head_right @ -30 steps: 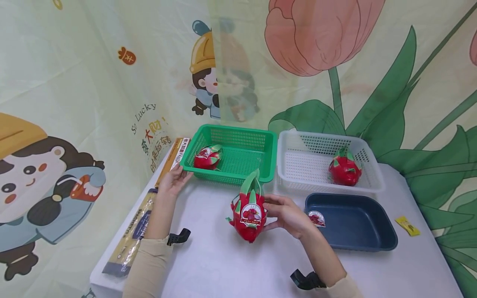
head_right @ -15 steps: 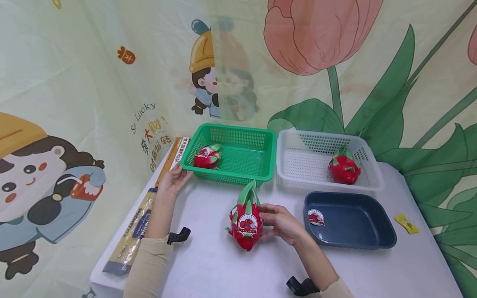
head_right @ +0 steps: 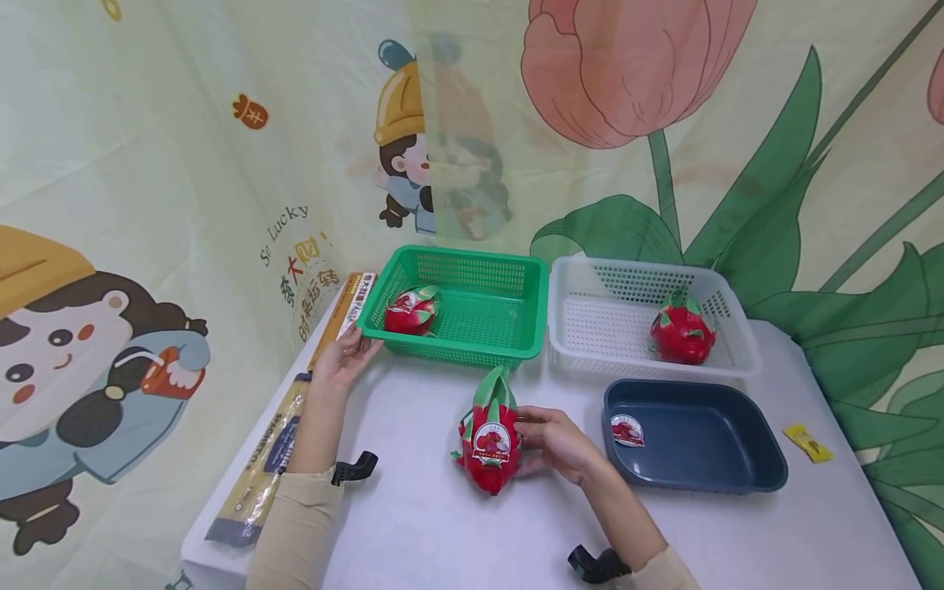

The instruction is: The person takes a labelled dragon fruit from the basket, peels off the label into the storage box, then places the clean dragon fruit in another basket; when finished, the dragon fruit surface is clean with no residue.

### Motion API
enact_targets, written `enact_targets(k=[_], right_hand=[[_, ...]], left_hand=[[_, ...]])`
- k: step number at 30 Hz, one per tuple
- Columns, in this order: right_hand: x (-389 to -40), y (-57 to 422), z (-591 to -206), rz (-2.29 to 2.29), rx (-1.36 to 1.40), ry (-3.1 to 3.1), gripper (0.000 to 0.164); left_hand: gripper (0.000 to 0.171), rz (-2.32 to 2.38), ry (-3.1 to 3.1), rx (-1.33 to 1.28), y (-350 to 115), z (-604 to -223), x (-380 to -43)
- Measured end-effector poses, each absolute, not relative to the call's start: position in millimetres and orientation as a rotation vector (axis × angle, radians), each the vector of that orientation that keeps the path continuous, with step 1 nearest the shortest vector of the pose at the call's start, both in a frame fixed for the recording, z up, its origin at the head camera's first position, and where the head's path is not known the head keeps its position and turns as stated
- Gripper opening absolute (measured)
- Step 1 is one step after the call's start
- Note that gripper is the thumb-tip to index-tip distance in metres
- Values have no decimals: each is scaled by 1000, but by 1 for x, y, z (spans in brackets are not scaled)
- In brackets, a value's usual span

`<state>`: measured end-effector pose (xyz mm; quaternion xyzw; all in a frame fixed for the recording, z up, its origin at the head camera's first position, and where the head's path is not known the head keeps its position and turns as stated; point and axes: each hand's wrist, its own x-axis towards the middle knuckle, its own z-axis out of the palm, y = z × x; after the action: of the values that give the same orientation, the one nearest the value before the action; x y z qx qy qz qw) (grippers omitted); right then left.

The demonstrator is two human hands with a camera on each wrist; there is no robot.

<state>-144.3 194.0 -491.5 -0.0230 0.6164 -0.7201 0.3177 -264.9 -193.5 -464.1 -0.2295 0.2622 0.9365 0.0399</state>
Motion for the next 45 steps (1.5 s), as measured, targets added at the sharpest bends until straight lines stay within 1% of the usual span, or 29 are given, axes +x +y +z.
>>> enact_targets(k=[12,14,17,21,28,29,33,36,45], right_hand=[[-153,195,-494,-1876,36,1652,58],[-153,195,-494,-1850,36,1704,58],[-152,195,-493,-1791,10,1851,57],[-149,194,-492,-1712,-17,2051,51],[-147,198,-485,-1664,-26,2260,41],[-147,200,-484,-1668,-33,2280,41],[-148,205,-476,-1684,-30,2350,42],[-147,208,-469,-1734,-13,2373,42],[-140,214,-456,-1882,-119,2264,46]], left_hand=[[56,2871,680,-710,-193,-469,-260],[50,2854,696,-721,-194,-470,-259],[37,2815,743,-753,-192,-471,-257],[24,2743,857,-746,-184,-475,-250],[12,2562,1152,-547,-149,-481,-237],[13,2534,1191,-510,-143,-481,-235],[33,2436,1332,-363,-120,-478,-230],[43,2391,1377,-285,-105,-476,-228],[43,2303,1388,-142,-75,-481,-222]])
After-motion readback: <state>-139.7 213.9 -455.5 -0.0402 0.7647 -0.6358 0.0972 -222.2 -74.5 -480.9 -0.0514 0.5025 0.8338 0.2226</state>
